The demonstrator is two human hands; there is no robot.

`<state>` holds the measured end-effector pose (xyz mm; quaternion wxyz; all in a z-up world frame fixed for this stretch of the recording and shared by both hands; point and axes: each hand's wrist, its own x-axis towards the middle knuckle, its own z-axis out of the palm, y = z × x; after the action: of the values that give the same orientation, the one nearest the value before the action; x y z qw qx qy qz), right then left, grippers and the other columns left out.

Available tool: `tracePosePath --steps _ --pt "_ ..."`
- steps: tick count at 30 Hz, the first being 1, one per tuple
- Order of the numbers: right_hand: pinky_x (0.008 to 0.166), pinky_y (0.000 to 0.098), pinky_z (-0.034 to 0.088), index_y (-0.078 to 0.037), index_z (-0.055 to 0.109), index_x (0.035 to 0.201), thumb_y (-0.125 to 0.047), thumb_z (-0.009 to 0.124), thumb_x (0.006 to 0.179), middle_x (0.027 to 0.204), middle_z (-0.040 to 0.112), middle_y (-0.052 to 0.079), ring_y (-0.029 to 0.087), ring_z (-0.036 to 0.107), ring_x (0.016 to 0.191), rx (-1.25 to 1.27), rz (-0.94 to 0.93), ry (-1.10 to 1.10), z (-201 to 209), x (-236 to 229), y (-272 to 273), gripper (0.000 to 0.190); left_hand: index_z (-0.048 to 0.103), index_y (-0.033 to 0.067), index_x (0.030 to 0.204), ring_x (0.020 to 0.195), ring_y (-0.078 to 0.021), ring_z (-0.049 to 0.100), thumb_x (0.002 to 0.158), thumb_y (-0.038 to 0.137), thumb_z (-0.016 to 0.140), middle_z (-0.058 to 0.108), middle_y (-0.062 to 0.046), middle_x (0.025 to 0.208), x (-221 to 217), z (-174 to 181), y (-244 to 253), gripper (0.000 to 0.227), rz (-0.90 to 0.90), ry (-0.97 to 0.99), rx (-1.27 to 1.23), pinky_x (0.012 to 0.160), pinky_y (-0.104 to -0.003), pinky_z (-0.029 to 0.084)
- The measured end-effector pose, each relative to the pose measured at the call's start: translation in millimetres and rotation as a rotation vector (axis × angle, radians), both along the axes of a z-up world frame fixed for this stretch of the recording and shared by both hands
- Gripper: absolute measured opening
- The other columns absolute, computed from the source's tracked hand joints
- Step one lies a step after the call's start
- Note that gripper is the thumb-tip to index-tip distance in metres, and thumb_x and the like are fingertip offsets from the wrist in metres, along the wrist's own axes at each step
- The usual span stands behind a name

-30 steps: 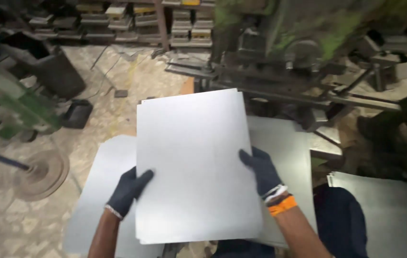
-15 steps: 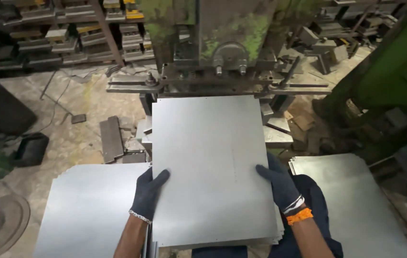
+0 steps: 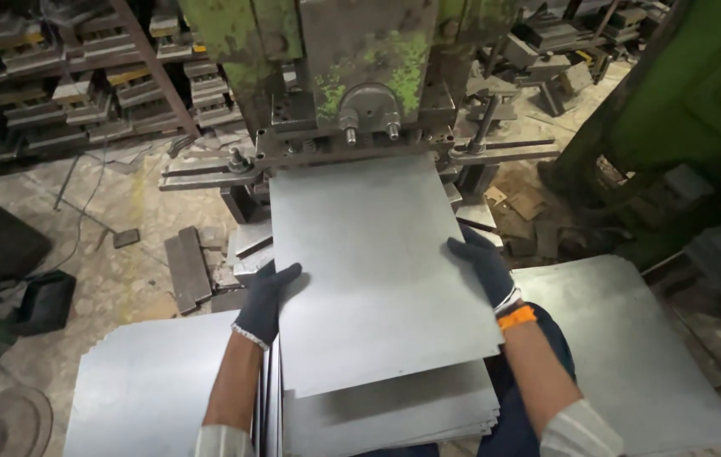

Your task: Placing metal sheets into a mechanical stamping press and stacking the processed pieces.

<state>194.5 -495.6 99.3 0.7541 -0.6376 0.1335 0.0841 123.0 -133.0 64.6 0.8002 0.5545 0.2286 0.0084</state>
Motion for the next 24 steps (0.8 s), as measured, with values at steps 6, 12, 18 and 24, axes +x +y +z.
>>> tracePosePath --steps 6,12,18,24 --pt "0.094 0.0371 0.056 -0.016 0.064 0.138 -0.018 0.087 0.075 0.123 0.070 0.012 0.026 0.070 0.109 -0.064 0.012 0.000 -24.6 46.7 -26.3 0.066 0.068 0.0003 0.128 0.100 -0.0298 0.074 0.076 0.007 0.084 0.074 -0.017 0.107 22.1 -20.9 -7.9 0.055 -0.011 -0.024 -0.004 0.095 -0.043 0.056" --pt "0.095 0.0365 0.056 -0.020 0.066 0.137 -0.024 0.091 0.073 0.123 0.071 0.011 0.022 0.071 0.107 -0.041 0.023 0.003 -26.2 60.6 -13.5 0.069 0.069 0.0095 0.130 0.097 -0.0298 0.074 0.077 0.016 0.086 0.075 -0.015 0.109 72.4 -106.1 35.7 0.055 0.025 -0.041 -0.115 0.094 -0.045 0.055" --pt "0.091 0.0350 0.057 -0.010 0.068 0.131 -0.015 0.091 0.073 0.114 0.072 0.008 0.018 0.071 0.100 0.016 -0.013 -0.056 -26.9 117.2 10.8 0.063 0.066 0.0070 0.132 0.118 -0.0330 0.066 0.078 0.032 0.091 0.071 -0.021 0.120 97.2 -17.5 31.7 0.065 0.006 0.043 0.296 0.108 -0.049 0.047" --pt "0.080 0.0361 0.062 -0.008 0.075 0.114 -0.007 0.093 0.066 0.098 0.077 0.011 0.024 0.077 0.087 0.134 -0.075 -0.040 -12.3 112.8 28.9 0.052 0.064 0.0047 0.135 0.124 -0.0341 0.062 0.080 0.037 0.089 0.068 -0.020 0.126 85.4 15.9 18.7 0.069 0.043 0.094 0.390 0.111 -0.049 0.045"
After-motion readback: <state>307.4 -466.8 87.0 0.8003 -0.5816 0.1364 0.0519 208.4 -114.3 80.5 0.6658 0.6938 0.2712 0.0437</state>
